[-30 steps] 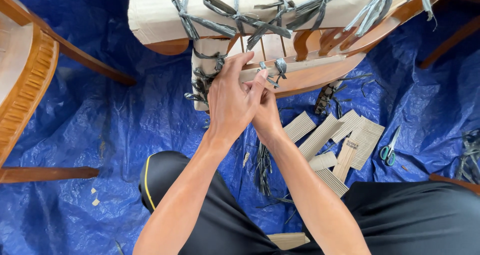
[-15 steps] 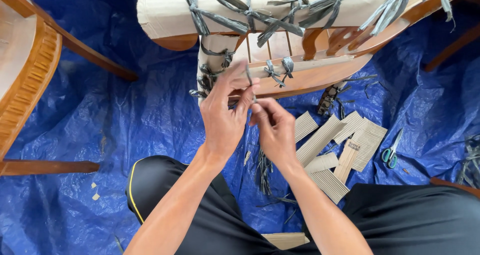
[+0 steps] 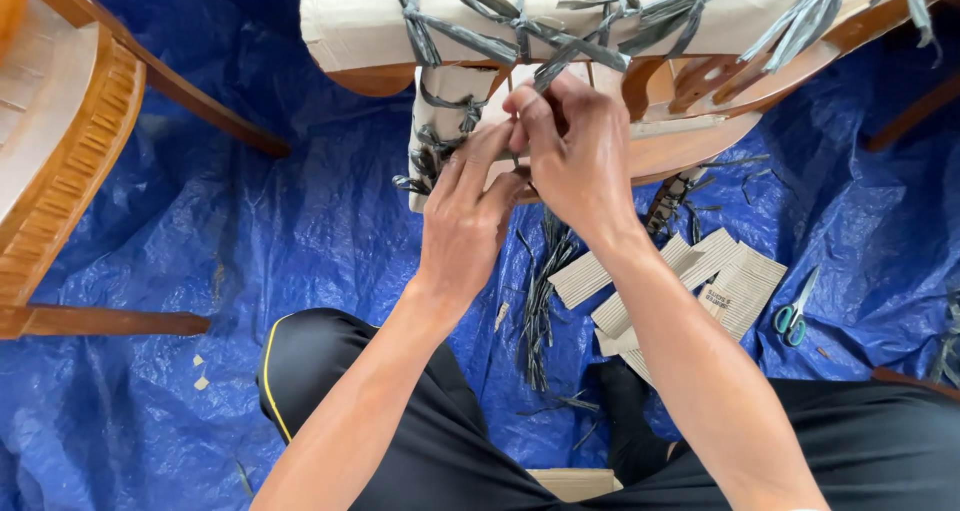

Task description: Protecting furniture parts with cardboard and plastic ties.

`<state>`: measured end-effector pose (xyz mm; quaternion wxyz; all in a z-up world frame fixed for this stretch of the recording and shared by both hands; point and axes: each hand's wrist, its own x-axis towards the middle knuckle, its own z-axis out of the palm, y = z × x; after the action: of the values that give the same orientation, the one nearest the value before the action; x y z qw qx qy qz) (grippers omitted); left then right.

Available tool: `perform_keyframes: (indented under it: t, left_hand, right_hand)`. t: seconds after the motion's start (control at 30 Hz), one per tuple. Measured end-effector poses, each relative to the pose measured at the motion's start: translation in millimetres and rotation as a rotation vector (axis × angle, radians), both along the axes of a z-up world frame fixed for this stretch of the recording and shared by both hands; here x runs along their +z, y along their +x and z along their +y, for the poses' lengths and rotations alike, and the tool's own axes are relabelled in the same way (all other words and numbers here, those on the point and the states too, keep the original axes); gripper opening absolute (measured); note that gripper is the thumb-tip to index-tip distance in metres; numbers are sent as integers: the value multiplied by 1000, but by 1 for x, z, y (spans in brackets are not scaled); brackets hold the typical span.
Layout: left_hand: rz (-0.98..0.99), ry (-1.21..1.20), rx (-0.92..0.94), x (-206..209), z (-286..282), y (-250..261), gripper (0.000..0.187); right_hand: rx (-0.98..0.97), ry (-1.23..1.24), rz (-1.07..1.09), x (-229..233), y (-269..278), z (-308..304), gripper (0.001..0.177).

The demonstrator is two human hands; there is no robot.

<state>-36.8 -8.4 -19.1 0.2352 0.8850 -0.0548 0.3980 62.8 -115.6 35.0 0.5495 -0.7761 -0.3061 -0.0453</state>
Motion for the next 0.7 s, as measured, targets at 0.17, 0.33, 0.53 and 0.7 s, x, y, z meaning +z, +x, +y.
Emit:
perform_keyframes:
  t: [0.17, 0.33, 0.53, 0.7]
  left_hand:
    - [-4, 5, 24, -6, -3, 5, 20]
    - [41, 88, 88, -5, -8, 10, 19]
    - [61, 102, 122, 3, -13, 11, 10]
    - [122, 37, 112, 0, -12, 15, 19]
  right_hand:
    - [-17, -34, -25, 5, 13, 7, 25]
    - [53, 4, 21, 3, 20, 12, 31]
    - [35, 379, 45, -23, -7, -14, 24]
    - [-132, 667, 420, -99, -45, -3, 19]
